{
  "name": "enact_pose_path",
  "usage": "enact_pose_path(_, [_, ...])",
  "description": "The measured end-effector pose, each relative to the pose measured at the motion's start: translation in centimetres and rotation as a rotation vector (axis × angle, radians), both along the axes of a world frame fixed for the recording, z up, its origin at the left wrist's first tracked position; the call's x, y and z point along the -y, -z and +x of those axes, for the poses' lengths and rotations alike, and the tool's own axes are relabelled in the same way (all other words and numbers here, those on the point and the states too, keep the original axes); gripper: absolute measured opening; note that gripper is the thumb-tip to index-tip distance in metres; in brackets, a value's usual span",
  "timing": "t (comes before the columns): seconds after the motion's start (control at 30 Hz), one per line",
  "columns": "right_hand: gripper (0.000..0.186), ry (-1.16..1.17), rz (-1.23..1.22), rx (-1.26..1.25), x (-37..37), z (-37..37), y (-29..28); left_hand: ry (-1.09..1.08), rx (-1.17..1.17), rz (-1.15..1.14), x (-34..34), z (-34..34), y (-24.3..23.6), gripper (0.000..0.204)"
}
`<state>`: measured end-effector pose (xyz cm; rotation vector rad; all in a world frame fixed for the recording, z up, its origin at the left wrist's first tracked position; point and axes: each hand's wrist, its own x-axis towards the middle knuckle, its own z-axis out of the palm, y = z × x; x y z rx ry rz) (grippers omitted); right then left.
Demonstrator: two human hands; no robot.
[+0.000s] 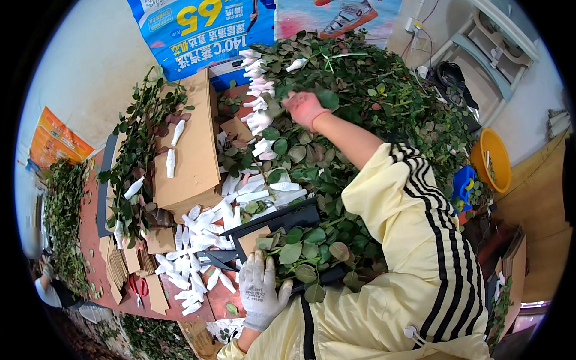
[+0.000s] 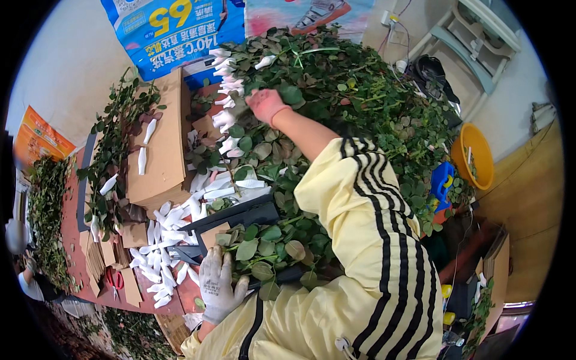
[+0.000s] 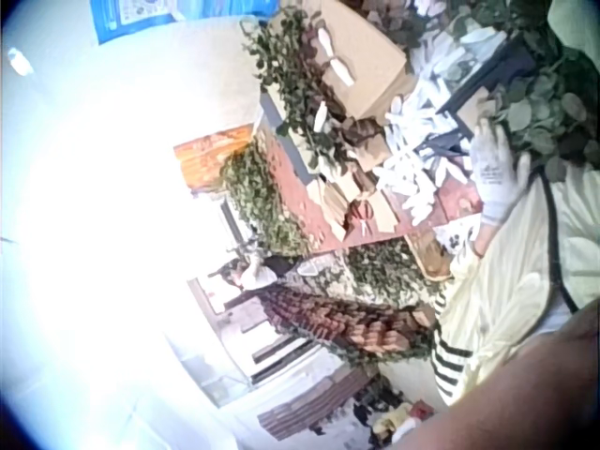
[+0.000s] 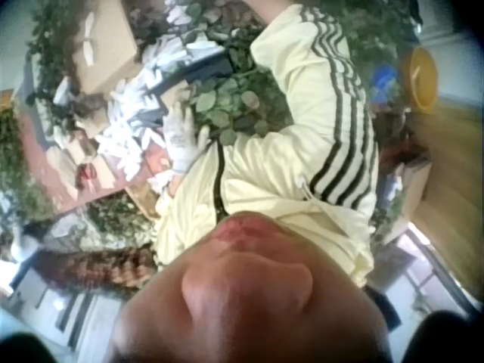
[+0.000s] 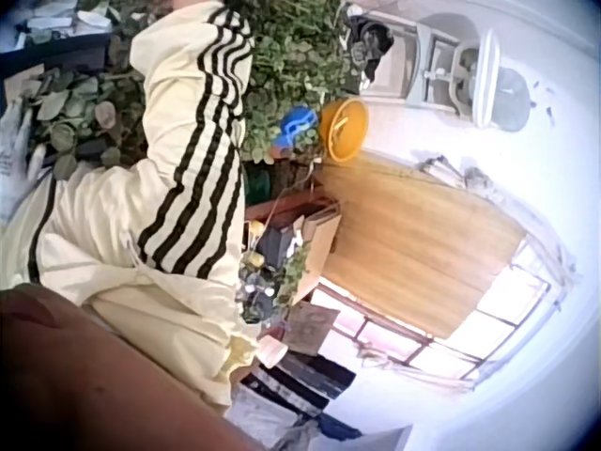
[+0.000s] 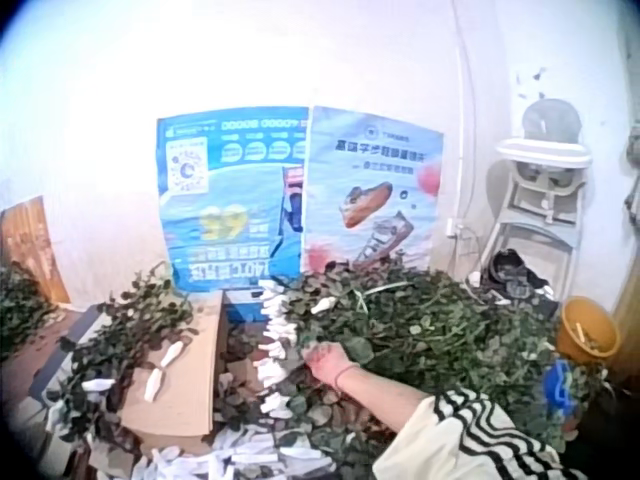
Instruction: The person places flowers into a box, adjusts them, and closes the box before taping it shut and moving to pick up more flowers.
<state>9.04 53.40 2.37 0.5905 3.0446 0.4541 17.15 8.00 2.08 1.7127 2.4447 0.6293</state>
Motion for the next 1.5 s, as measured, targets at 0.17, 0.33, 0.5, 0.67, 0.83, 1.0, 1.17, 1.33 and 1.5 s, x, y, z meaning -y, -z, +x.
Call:
enact_pose_path(0.17, [0.033,0.241,0.102,-0.644,-7.4,4.4,-8.3,0.013,0.002,0.01,-0.4,0.2,-0.1,0.063])
enact_pose_path(0.33, [0.035,0.08,0.061,-1.623,-10.7,10.7,-23.9,0.006,-0.021,0.032,0.3,0.0,0.5,0.062])
enact_pose_path(0.5, [0.024,-0.113,0.333,-1.798,-7.5,18.5,-33.2,0.02,-0.015,0.046,0.0,0.2,0.1,0.062])
enact_pose_path(0.67, [0.03,-0.391,0.137,-1.173,10.2,17.2,-25.2,-0.025,-0.064,0.075,0.8,0.0,-2.2,0.067])
enact_pose_path(0.83, [0.064,-0.737,0.086,-0.639,17.8,16.0,-13.9,-0.032,0.329,0.86,-0.5,-1.7,-8.0,0.069])
enact_pose_path(1.0, [0.068,-0.766,-0.033,-0.561,19.5,14.9,-9.3,0.015,0.034,0.915,0.1,-2.7,-11.7,0.035])
enact_pose_path(1.17, [0.061,-0.783,-0.019,-0.512,20.4,15.6,-10.0,-0.042,0.116,0.887,1.4,-1.6,-11.4,0.018])
enact_pose_path(1.33, [0.062,-0.847,-0.059,-0.608,21.5,14.9,-10.2,-0.034,0.032,1.008,3.5,-1.1,-11.5,0.019])
enact_pose_path(1.5, [0.061,-0.899,-0.018,-0.685,22.1,14.7,-10.8,0.058,0.023,1.097,3.7,-0.1,-12.9,0.011])
